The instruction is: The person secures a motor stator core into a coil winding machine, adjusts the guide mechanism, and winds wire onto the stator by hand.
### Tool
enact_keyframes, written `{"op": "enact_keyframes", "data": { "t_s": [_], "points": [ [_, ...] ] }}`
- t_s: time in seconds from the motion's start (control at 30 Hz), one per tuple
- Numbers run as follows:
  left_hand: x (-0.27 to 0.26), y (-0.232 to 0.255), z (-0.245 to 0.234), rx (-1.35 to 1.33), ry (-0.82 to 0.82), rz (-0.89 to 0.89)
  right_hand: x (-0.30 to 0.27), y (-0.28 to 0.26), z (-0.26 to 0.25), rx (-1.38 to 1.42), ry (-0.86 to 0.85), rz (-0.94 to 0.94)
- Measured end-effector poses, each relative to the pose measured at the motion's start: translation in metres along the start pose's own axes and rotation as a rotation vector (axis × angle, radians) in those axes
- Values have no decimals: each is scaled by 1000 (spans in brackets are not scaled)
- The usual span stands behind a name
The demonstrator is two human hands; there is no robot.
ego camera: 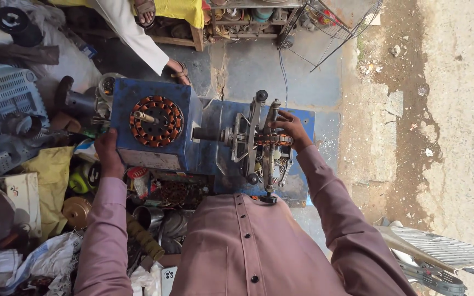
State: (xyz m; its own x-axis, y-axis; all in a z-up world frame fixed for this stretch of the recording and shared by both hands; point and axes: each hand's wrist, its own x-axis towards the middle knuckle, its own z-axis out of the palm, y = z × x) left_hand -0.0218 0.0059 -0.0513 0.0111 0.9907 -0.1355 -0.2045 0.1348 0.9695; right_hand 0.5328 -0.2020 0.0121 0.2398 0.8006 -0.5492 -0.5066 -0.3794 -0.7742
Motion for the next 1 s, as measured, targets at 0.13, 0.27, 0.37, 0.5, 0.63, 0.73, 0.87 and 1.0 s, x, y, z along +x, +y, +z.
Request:
{"op": "enact_keyframes", "data": {
  "t_s": [0.13, 0.27, 0.37, 0.5, 0.63, 0.73, 0.87, 1.0],
  "points": [
    [-1, 6, 4, 19, -35, 6, 8, 9, -9, -27, 25, 3],
    [-3, 21, 15, 16, -54, -28, 20, 13, -16, -148, 85, -4],
    [-7, 23, 15, 16, -74, -3, 20, 17, -15, -146, 97, 17],
    [-8, 16, 12, 46, -59, -15, 18, 14, -15, -111, 25, -7],
    [4, -4, 3, 64, 86, -36, 17, 15, -15, -145, 64, 30],
    [7, -12, 2, 90, 90, -62, 18, 19, -18, -109, 47, 40],
    [1, 7, 12, 171, 27, -27, 18, 20, -25, -13, -29, 1],
    [-12, 38, 30, 185, 16, -73, 14, 18, -14, -99, 88, 83]
  ]
}}
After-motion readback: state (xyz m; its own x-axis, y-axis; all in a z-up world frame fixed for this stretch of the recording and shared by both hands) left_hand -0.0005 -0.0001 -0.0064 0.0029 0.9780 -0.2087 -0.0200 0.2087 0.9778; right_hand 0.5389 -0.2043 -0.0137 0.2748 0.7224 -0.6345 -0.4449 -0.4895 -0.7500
